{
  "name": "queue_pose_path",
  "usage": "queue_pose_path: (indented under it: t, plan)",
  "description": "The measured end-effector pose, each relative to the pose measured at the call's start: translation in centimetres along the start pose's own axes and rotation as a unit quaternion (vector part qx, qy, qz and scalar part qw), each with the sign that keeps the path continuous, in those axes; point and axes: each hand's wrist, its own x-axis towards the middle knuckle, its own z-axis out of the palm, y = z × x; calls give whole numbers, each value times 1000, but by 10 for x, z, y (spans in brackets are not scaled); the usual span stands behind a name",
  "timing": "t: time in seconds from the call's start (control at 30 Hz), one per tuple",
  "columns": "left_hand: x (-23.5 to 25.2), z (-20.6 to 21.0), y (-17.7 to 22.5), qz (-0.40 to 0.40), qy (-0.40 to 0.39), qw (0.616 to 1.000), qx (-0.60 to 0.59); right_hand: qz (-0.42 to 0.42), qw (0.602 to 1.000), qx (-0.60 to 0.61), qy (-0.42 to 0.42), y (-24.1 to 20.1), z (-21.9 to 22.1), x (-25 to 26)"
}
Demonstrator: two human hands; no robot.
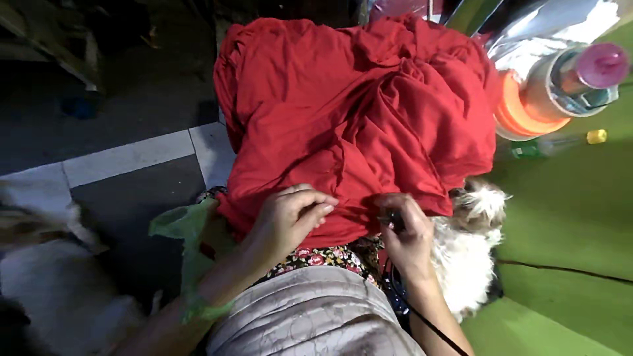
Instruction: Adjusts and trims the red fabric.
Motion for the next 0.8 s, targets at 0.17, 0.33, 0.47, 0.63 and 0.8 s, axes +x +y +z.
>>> queue_pose_path:
  t: [0.17,0.33,0.47,0.63,0.8]
  plan:
    - [15,32,-13,43,-35,985,165,98,994,38,-18,4,18,-9]
    - [14,29,-11,-21,-56,989,134,57,996,17,-68,7,9,-11]
    - [12,28,-18,-65,-42,996,51,11,996,-57,-72,0,11,-7]
    - [8,30,-20,-47,-31,998,31,20,995,-81,-51,-7,19,-4]
    - [7,32,-20,-29,-37,998,50,8,996,-80,-36,-3,23,-4]
